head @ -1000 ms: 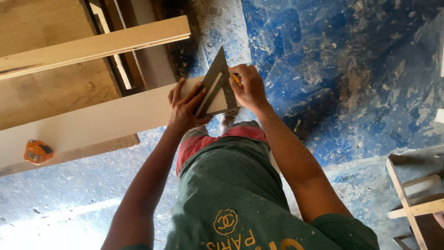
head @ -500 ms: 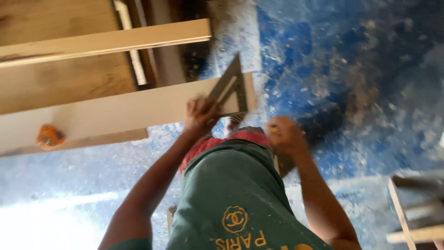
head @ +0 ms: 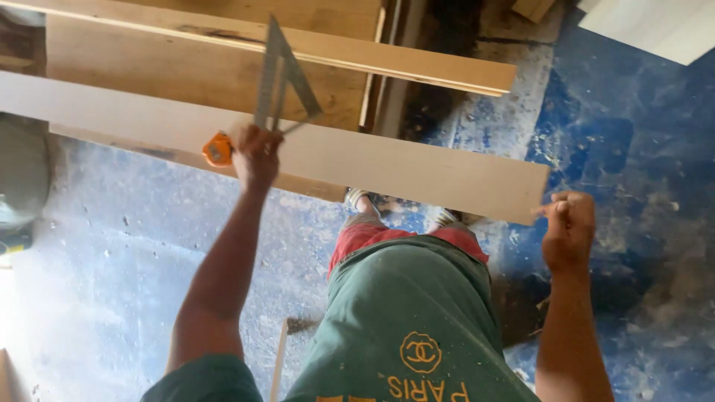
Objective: Measuring and marking a wooden board using a tape measure and a speed square in a workshop environment.
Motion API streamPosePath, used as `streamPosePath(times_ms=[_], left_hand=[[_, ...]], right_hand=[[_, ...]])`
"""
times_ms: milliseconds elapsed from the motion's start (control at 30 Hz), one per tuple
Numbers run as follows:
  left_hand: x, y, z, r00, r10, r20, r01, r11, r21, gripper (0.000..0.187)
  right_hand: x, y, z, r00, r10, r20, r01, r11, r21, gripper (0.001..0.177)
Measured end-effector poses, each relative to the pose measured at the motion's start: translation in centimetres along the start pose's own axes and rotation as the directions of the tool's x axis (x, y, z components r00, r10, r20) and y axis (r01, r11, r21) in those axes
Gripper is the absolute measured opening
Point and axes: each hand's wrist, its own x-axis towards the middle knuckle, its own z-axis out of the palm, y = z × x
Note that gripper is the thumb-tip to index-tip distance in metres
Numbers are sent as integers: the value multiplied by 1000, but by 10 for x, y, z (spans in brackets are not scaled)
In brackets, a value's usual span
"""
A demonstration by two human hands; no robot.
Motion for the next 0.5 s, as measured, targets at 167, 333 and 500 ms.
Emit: streamPosePath(times_ms=[167, 333, 500], left_hand=[[51, -136, -3, 988, -92, 120, 62, 971, 233, 21], [99, -248, 38, 994, -13, 105, -1, 992, 127, 23], [110, -273, 33, 995, 84, -59, -83, 996, 8, 31]], right_hand=[[-9, -44, 68, 998, -51, -43, 55, 994, 93, 53], [-29, -67, 158, 946, 57, -319, -111, 982, -154, 34], [-41, -119, 272, 909, 78, -409, -182, 958, -222, 33]])
